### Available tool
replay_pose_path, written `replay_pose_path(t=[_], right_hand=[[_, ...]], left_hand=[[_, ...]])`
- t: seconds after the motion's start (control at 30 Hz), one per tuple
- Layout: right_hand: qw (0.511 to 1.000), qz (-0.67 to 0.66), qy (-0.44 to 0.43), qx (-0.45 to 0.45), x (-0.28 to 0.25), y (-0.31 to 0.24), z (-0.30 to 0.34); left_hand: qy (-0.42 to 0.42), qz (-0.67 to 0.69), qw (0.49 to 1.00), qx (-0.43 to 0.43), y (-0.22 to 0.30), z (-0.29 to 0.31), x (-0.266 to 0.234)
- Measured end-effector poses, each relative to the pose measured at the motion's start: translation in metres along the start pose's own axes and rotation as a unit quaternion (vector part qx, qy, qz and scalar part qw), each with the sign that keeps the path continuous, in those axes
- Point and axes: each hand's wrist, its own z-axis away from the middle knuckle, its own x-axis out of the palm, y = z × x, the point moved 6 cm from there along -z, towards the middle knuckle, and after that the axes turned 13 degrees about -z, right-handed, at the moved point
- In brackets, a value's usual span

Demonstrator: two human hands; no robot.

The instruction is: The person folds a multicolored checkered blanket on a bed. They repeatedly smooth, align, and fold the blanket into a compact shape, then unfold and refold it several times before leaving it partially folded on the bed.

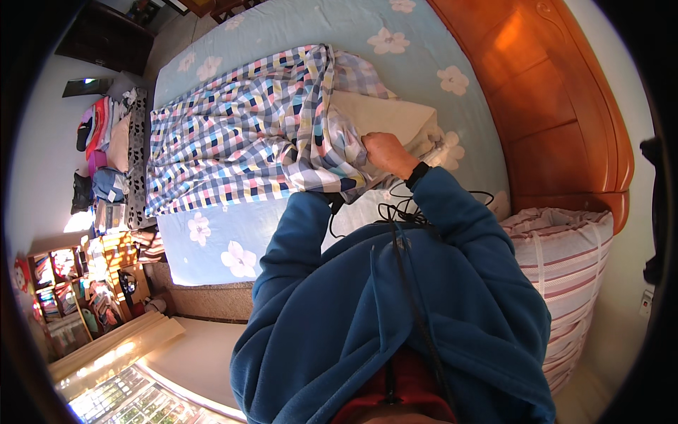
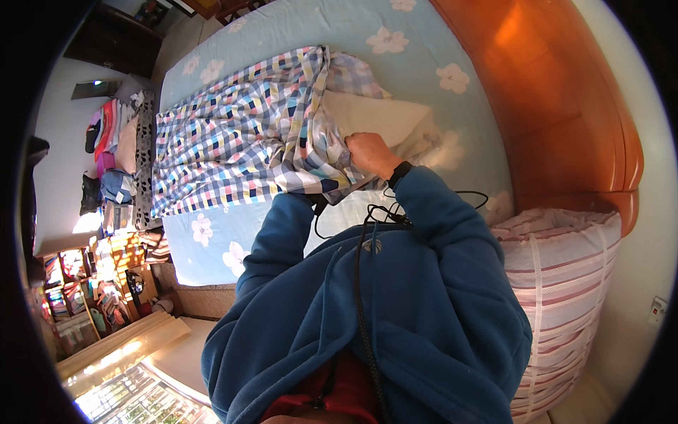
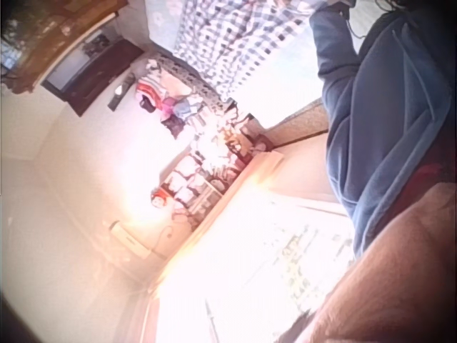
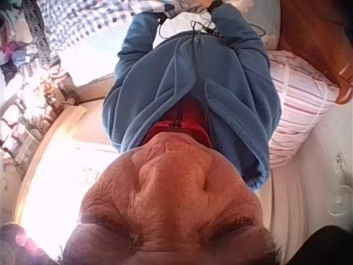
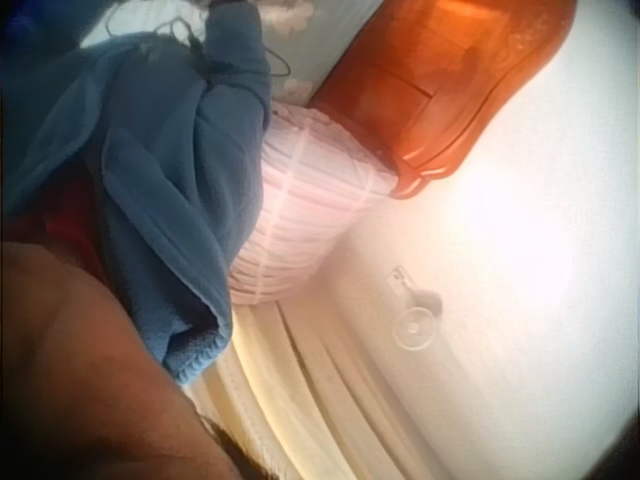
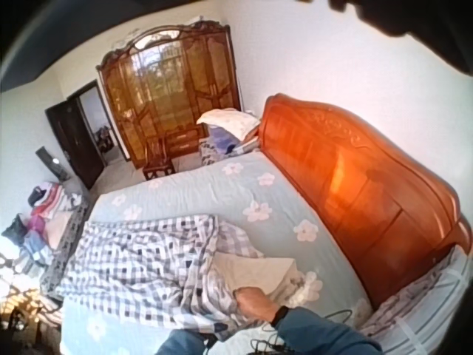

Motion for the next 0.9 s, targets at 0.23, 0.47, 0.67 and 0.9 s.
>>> replay_pose_path(t=[0.23, 0.47, 0.67, 0.9], right_hand=[[0.994, 0.003, -0.113, 0.009, 0.027, -0.002, 0.016], [0.981, -0.181, -0.026, 0.07, 0.015, -0.004, 0.017], [0.911, -0.384, -0.07, 0.135, 0.019, -0.012, 0.029], [0.735, -0.624, -0.141, 0.225, 0.043, -0.03, 0.047]], left_hand=[[-0.084, -0.193, 0.972, 0.102, 0.0, -0.017, 0.009], [-0.1, -0.332, 0.922, 0.171, -0.018, -0.017, 0.015], [-0.108, -0.401, 0.885, 0.211, -0.027, -0.015, 0.012], [-0.122, -0.455, 0.843, 0.261, -0.034, -0.008, 0.006]])
